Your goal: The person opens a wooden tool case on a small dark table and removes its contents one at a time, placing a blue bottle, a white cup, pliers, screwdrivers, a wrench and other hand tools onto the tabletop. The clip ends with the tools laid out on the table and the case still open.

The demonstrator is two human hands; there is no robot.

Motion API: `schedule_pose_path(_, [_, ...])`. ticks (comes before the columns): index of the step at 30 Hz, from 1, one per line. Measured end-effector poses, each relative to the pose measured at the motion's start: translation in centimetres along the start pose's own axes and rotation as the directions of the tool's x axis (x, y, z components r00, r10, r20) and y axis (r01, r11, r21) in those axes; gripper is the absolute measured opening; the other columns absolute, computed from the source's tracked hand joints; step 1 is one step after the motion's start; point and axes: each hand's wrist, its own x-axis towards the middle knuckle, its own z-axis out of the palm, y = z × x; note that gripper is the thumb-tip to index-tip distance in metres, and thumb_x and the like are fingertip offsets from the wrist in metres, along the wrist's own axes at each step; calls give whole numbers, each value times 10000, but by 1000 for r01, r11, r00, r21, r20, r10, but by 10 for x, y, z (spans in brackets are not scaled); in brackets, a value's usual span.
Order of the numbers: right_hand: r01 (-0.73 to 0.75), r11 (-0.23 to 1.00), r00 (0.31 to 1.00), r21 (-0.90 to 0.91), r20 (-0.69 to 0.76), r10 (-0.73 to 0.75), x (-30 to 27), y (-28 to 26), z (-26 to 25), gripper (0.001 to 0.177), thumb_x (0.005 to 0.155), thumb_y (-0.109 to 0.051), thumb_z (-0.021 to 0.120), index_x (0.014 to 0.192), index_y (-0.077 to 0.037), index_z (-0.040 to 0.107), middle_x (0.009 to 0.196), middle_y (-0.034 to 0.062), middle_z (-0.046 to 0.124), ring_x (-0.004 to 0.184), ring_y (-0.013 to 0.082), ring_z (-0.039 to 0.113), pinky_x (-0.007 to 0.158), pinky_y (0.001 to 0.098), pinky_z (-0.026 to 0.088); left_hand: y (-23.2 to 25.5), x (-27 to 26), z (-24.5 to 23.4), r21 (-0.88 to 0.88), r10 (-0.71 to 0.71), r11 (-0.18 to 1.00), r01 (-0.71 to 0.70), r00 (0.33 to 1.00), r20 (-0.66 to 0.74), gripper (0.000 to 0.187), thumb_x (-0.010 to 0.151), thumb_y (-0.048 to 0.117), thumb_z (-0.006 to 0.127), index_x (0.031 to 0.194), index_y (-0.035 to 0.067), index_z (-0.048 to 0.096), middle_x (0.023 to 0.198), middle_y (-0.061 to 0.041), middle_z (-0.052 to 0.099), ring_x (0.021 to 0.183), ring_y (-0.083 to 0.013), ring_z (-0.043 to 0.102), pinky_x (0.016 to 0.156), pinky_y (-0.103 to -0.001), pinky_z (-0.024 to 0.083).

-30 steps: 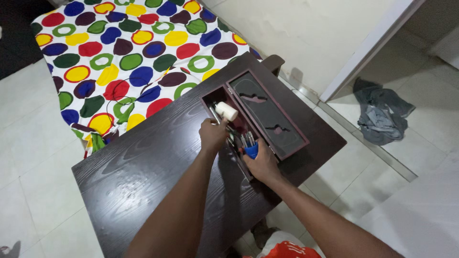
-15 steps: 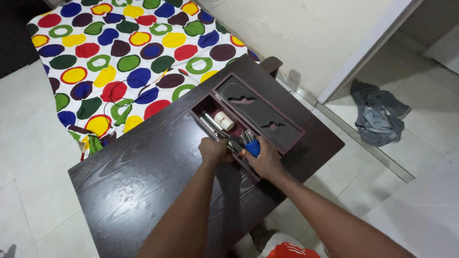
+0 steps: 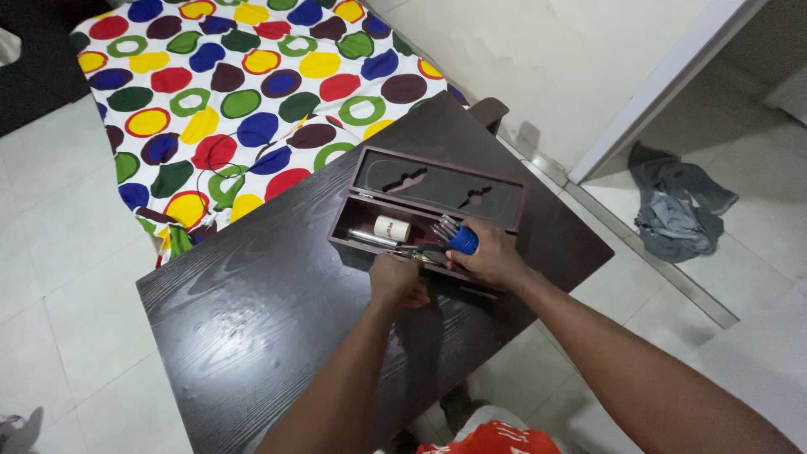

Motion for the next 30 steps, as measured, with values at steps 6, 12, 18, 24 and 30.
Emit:
schedule_pose_path(6, [155, 988, 987, -17, -47, -155, -3, -33, -5, 478, 748, -339, 873, 1088, -62, 686, 989, 128, 726, 904, 281, 721, 814, 441, 561, 12, 11, 6, -187, 442, 862, -472, 879, -181, 324, 919, 264, 736, 985, -53, 738, 777, -97, 756, 633, -147, 704, 540, -277, 558])
schedule_pose_path(12, [61, 988, 998, 143, 0, -61, -1, -58, -5, 508, 774, -310, 851, 1174, -78, 642, 1095, 97, 703, 967, 224, 715, 844, 392, 574, 7, 46, 10, -655, 219, 746, -120, 973, 71, 228, 981, 223, 615, 1017, 0, 648, 766, -44, 624, 615, -121, 594, 604, -293, 532])
schedule_pose_path(18, [105, 934, 990, 341, -125, -65, -2, -49, -1, 477, 782, -257, 852, 1184, -56, 694, 1088, 102, 736, 994, 193, 706, 887, 368, 561, -10, 90, 16, -888, 224, 459, 14, 966, 131, 44, 968, 84, 601, 971, 40, 606, 805, -45, 583, 606, -115, 506, 629, -302, 489])
schedule_pose_path(24, [-209, 877, 975, 432, 19, 223, -5, -47, 1, 481, 859, -293, 810, 1247, -60, 648, 919, 175, 702, 704, 197, 663, 617, 329, 538, -12, 110, 32, -914, 140, 401, -61, 990, -5, 111, 914, 6, 724, 926, 38, 619, 801, -60, 548, 612, -160, 512, 553, -331, 426])
schedule_pose_path(30, [-1, 947, 992, 322, -115, 41, -13, -51, -2, 494, 805, -271, 840, 1230, -85, 671, 978, 22, 698, 755, 73, 713, 663, 244, 626, 2, 89, 30, -926, 25, 374, -54, 999, -48, 181, 860, -73, 689, 1038, -69, 656, 929, -134, 700, 769, -235, 711, 641, -359, 586])
